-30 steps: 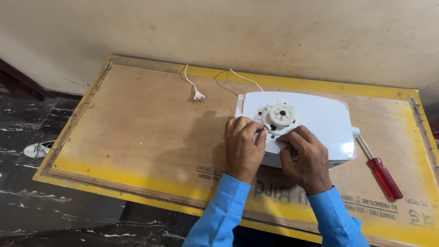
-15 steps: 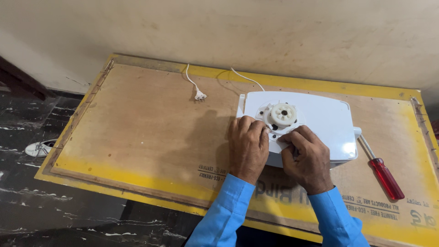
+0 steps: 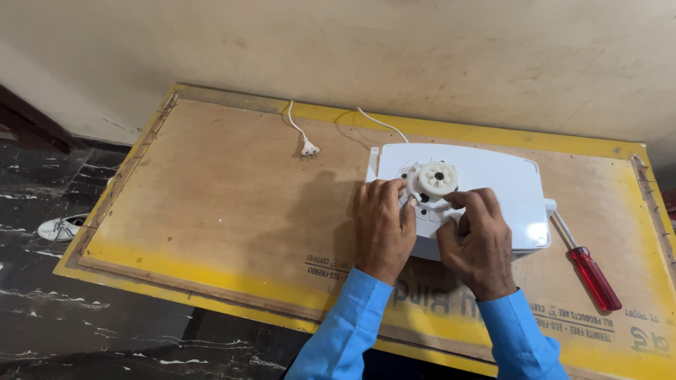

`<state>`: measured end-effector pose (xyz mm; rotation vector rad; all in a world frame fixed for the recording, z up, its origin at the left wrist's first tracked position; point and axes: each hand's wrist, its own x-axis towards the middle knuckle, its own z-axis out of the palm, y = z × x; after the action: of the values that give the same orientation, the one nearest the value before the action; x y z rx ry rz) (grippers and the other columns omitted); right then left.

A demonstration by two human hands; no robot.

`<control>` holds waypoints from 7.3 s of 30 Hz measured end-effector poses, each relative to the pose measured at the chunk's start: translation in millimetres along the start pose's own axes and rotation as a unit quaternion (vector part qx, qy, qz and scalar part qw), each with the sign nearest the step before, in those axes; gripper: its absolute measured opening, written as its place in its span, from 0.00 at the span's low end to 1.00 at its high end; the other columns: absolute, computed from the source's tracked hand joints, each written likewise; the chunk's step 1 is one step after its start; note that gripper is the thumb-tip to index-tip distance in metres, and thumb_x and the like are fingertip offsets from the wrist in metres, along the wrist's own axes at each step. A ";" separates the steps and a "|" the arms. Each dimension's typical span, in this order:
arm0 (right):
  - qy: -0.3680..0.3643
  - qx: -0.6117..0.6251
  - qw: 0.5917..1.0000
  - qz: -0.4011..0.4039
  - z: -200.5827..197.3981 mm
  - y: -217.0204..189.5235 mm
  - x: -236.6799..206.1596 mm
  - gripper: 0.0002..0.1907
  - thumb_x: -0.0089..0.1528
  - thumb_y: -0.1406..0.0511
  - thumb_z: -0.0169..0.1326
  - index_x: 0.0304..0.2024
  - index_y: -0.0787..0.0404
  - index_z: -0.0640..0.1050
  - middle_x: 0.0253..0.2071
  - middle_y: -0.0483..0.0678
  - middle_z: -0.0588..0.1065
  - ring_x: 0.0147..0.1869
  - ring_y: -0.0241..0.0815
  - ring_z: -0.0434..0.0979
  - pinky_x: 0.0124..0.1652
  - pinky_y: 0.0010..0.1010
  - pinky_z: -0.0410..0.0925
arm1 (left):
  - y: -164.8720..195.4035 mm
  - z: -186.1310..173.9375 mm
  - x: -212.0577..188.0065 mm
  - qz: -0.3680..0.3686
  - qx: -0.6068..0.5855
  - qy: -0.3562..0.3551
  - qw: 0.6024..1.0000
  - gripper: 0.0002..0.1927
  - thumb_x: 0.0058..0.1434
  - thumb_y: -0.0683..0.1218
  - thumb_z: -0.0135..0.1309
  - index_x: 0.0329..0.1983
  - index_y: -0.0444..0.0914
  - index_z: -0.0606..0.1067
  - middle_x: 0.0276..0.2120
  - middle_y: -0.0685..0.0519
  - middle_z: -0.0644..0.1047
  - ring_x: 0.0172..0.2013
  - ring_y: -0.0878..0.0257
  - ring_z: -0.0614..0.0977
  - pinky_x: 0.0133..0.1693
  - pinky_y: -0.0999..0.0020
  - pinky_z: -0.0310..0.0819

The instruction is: The person uses a red-handled screwdriver to unscrew screws from the base of a small white electric appliance, then flips the appliance over and works on the exposed top coupling and parts by hand, manipulating the central component.

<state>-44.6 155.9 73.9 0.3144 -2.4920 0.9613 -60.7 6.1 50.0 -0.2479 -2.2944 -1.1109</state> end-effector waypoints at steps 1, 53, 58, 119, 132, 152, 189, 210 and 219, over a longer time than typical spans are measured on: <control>0.011 -0.001 1.000 -0.002 0.0 -0.3 1.0 0.17 0.53 0.75 0.54 0.47 0.70 0.76 0.42 0.54 0.72 0.25 0.40 0.75 0.28 0.32 0.70 | 0.3 -0.1 0.7 0.002 -0.008 0.001 1.000 0.15 0.59 0.40 0.57 0.49 0.35 0.72 0.41 0.49 0.75 0.47 0.50 0.74 0.54 0.50 0.65; -0.079 0.068 0.994 0.007 -4.5 30.7 41.4 0.31 0.54 0.58 0.67 0.57 0.63 0.77 0.46 0.52 0.71 0.31 0.39 0.75 0.32 0.30 0.73 | -17.8 27.9 34.9 -0.037 -0.072 0.024 0.996 0.17 0.62 0.35 0.45 0.54 0.33 0.71 0.43 0.44 0.77 0.47 0.47 0.79 0.51 0.52 0.71; -0.056 0.051 0.997 0.016 -2.4 29.0 42.6 0.29 0.52 0.57 0.70 0.50 0.64 0.78 0.45 0.51 0.71 0.31 0.38 0.76 0.32 0.30 0.73 | -17.3 28.5 34.8 -0.032 -0.072 0.029 0.996 0.16 0.63 0.35 0.44 0.54 0.34 0.72 0.44 0.44 0.77 0.48 0.47 0.79 0.52 0.52 0.72; -0.069 0.131 0.987 0.062 -5.9 33.1 42.9 0.19 0.53 0.76 0.49 0.47 0.69 0.81 0.35 0.47 0.71 0.35 0.35 0.69 0.36 0.27 0.69 | -20.8 30.7 34.8 -0.041 -0.057 0.027 0.997 0.15 0.63 0.36 0.45 0.52 0.33 0.72 0.43 0.45 0.78 0.47 0.48 0.79 0.51 0.53 0.72; -0.015 0.147 0.984 0.096 1.4 34.2 44.1 0.07 0.65 0.69 0.56 0.44 0.67 0.79 0.33 0.48 0.79 0.36 0.32 0.78 0.36 0.27 0.73 | -14.4 16.9 38.0 0.019 -0.074 0.010 0.997 0.08 0.63 0.41 0.52 0.42 0.35 0.79 0.40 0.48 0.76 0.45 0.50 0.79 0.50 0.54 0.71; -0.032 0.129 0.990 0.041 -4.1 30.2 44.0 0.18 0.61 0.64 0.63 0.50 0.69 0.79 0.37 0.47 0.77 0.34 0.32 0.74 0.34 0.24 0.71 | -15.7 18.6 37.8 0.016 -0.101 0.034 0.994 0.11 0.66 0.45 0.58 0.30 0.33 0.75 0.35 0.48 0.76 0.39 0.50 0.79 0.41 0.55 0.73; 0.008 0.106 0.992 0.061 -10.1 20.8 16.9 0.08 0.55 0.79 0.53 0.33 0.68 0.82 0.38 0.50 0.78 0.39 0.38 0.83 0.39 0.26 0.79 | -13.2 14.7 37.2 -0.011 -0.121 0.039 0.992 0.09 0.59 0.41 0.59 0.27 0.33 0.73 0.33 0.48 0.78 0.37 0.52 0.81 0.41 0.58 0.74; 0.019 0.111 0.992 0.056 -7.1 17.1 20.3 0.06 0.57 0.74 0.56 0.37 0.70 0.80 0.38 0.51 0.77 0.38 0.39 0.82 0.37 0.27 0.79 | -18.5 17.4 37.0 -0.015 -0.092 0.039 0.995 0.15 0.57 0.41 0.59 0.18 0.33 0.69 0.35 0.48 0.79 0.38 0.54 0.81 0.42 0.58 0.75; 0.019 0.073 0.996 0.053 0.2 22.3 22.0 0.06 0.59 0.69 0.62 0.36 0.67 0.83 0.36 0.51 0.79 0.34 0.38 0.83 0.34 0.28 0.78 | -18.9 18.2 37.3 -0.015 -0.072 0.027 0.997 0.13 0.58 0.42 0.59 0.21 0.34 0.71 0.35 0.49 0.79 0.40 0.54 0.82 0.44 0.57 0.76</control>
<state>-72.0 171.0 71.5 0.2076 -2.4293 1.1853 -106.3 5.1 49.8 -0.2364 -2.1793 -1.2842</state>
